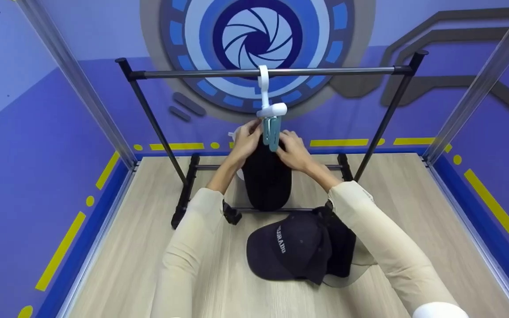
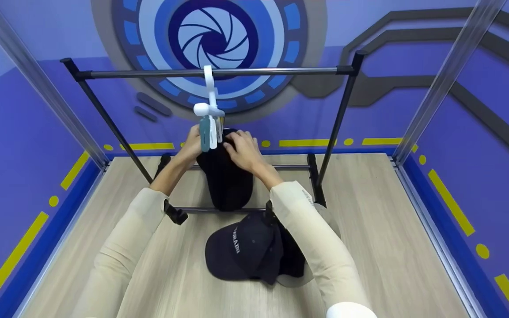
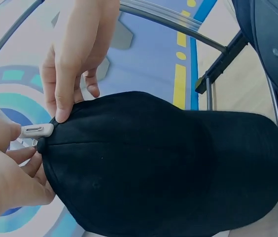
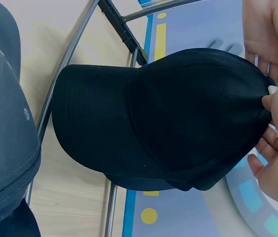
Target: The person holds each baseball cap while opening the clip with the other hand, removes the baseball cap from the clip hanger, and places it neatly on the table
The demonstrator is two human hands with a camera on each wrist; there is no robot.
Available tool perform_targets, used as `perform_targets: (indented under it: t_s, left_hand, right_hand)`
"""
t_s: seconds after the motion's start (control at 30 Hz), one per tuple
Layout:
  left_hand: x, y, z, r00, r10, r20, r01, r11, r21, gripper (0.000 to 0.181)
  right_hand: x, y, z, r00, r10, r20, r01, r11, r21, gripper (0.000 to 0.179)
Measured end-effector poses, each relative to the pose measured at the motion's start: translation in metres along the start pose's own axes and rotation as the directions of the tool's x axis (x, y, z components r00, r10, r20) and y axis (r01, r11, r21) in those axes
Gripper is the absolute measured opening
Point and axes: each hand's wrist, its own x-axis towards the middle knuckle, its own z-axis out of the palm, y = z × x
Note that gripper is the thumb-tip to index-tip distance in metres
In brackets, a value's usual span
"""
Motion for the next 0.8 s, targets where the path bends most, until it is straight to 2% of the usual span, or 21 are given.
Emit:
perform_targets:
  t_s: [0.1, 0.2, 0.4, 0.53, 0.7, 0.8]
  left_hand:
    - [0.0022, -0.0007, 0.0006, 1.0, -0.01, 0.013, 0.011, 0.998, -0.068, 0.045]
    - [0.0037, -0.0006, 0.0008, 1.0, -0.017, 0.0, 0.017, 0.994, -0.108, 0.043]
    - [0.0055, 0.0038, 0.0015, 0.997, -0.017, -0.077, 0.009, 0.995, -0.1, 0.037]
    - [0.0062, 0.004, 0.0019, 0.993, -0.028, -0.112, 0.015, 0.993, -0.116, 0.034]
    - [0.0051, -0.0011, 0.0028, 0.995, -0.037, -0.092, 0.023, 0.987, -0.157, 0.035]
    - [0.0045, -0.0027, 0.003, 0.996, -0.035, -0.08, 0.023, 0.989, -0.146, 0.038]
  right_hand:
    - [0.0007, 0.0007, 0.0006, 1.0, 0.002, 0.003, -0.002, 0.998, 0.064, 0.027]
    - [0.0007, 0.0015, 0.0016, 1.0, 0.01, -0.001, -0.01, 0.995, 0.102, 0.024]
    - [0.0005, 0.0025, 0.0044, 0.999, 0.0, -0.042, 0.003, 0.998, 0.066, 0.013]
    - [-0.001, 0.0035, 0.0063, 0.999, 0.018, -0.035, -0.017, 0.999, 0.041, 0.007]
    - [-0.0029, 0.0044, 0.008, 0.999, 0.034, -0.025, -0.033, 0.999, 0.03, 0.007]
    - [-0.0027, 0.0032, 0.0067, 0.999, 0.037, -0.001, -0.037, 0.998, 0.041, 0.008]
